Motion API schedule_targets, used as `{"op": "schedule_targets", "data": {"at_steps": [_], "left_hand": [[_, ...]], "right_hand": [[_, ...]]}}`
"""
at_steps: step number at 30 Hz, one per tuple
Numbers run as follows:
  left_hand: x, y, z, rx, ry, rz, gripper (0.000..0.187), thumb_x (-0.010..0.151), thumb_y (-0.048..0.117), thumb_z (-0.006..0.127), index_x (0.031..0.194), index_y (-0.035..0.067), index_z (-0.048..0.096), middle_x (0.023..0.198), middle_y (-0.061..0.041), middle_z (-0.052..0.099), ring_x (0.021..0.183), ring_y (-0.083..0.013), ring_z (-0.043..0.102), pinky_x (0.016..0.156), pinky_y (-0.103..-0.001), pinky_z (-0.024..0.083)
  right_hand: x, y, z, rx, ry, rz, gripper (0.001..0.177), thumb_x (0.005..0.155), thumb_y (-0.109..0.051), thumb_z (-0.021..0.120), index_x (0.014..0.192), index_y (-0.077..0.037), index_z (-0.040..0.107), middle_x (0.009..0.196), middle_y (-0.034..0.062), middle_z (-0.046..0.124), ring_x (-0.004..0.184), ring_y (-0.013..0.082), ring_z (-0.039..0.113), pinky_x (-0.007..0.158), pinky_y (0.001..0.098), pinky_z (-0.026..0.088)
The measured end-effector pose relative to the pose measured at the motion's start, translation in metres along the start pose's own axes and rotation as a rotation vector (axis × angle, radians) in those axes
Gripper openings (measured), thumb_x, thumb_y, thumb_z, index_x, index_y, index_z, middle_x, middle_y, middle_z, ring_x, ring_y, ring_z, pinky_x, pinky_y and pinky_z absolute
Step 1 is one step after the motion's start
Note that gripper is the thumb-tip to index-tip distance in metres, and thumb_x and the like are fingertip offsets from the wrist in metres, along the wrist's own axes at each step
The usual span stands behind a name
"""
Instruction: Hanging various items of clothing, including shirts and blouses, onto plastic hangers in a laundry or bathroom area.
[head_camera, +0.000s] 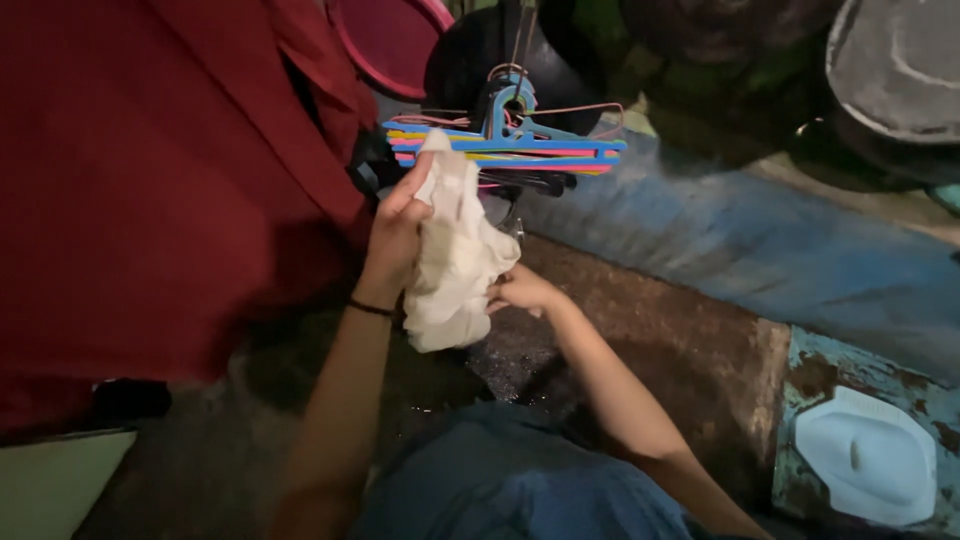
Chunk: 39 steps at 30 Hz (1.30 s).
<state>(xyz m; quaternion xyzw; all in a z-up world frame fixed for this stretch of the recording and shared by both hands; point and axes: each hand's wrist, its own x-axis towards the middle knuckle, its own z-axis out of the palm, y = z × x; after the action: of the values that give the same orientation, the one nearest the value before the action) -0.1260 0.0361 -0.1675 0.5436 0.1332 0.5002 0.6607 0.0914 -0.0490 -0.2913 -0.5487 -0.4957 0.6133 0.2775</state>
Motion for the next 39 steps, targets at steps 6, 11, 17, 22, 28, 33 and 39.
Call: {"op": "schedule_targets", "data": {"at_steps": [6,11,17,22,28,33,39], "left_hand": [[-0.013,-0.022,-0.012,0.792,-0.156,-0.073,0.074,0.079,0.025,0.076,0.144,-0.002,0.050,0.139,-0.021,0.060,0.125,-0.0299,0.060,0.105,-0.038,0.047],[-0.012,-0.066,-0.020,0.726,-0.084,-0.234,0.060,0.077,0.032,0.082,0.127,0.005,0.066,0.122,-0.014,0.075,0.113,-0.0277,0.074,0.095,-0.039,0.058],[0.031,-0.103,-0.042,0.954,0.168,-0.197,0.056,0.071,0.029,0.088,0.116,0.001,0.069,0.111,-0.019,0.075,0.103,-0.0335,0.073,0.088,-0.040,0.057],[0.032,-0.120,-0.075,0.844,0.172,-0.004,0.046,0.081,0.026,0.083,0.118,0.001,0.069,0.110,-0.018,0.076,0.103,-0.0317,0.074,0.090,-0.039,0.058],[0.016,-0.123,-0.067,0.675,0.188,-0.409,0.051,0.076,0.025,0.082,0.120,0.003,0.068,0.111,-0.012,0.077,0.100,-0.0257,0.076,0.089,-0.036,0.059],[-0.001,-0.121,-0.065,0.744,0.184,-0.423,0.061,0.074,0.025,0.085,0.127,0.003,0.063,0.116,-0.014,0.074,0.106,-0.0266,0.072,0.091,-0.037,0.055],[-0.014,-0.141,-0.080,0.793,0.194,-0.472,0.061,0.071,0.024,0.088,0.124,0.002,0.066,0.116,-0.015,0.075,0.107,-0.0268,0.073,0.093,-0.038,0.056]], "right_hand": [[0.002,-0.049,-0.025,0.335,0.100,-0.185,0.044,0.094,-0.001,0.064,0.138,-0.003,0.058,0.121,0.0101,0.069,0.107,0.0243,0.067,0.088,0.0378,0.060],[0.019,-0.103,-0.066,0.108,-0.096,-0.302,0.049,0.088,0.003,0.068,0.137,-0.003,0.063,0.123,0.0106,0.074,0.108,0.0217,0.069,0.092,0.0387,0.058],[0.073,-0.162,-0.129,-0.071,-0.254,-0.054,0.041,0.083,-0.002,0.073,0.124,-0.009,0.067,0.111,0.0027,0.073,0.094,0.0158,0.072,0.078,0.0358,0.065],[0.195,-0.124,-0.187,-0.977,0.477,-0.555,0.034,0.073,-0.004,0.078,0.106,-0.003,0.073,0.108,0.0194,0.072,0.101,0.0334,0.069,0.087,0.0413,0.056],[0.295,-0.092,-0.232,-1.656,0.729,-0.406,0.017,0.094,-0.009,0.066,0.107,-0.003,0.075,0.117,0.0196,0.067,0.109,0.0388,0.066,0.081,0.0533,0.054],[0.323,-0.083,-0.254,-1.730,0.648,-0.363,0.017,0.091,-0.008,0.063,0.098,-0.005,0.078,0.116,0.0196,0.070,0.109,0.0365,0.067,0.079,0.0472,0.058],[0.295,-0.111,-0.250,-1.713,0.472,-0.328,0.016,0.083,-0.003,0.070,0.096,-0.007,0.079,0.104,0.0200,0.075,0.098,0.0373,0.072,0.074,0.0459,0.061]]}}
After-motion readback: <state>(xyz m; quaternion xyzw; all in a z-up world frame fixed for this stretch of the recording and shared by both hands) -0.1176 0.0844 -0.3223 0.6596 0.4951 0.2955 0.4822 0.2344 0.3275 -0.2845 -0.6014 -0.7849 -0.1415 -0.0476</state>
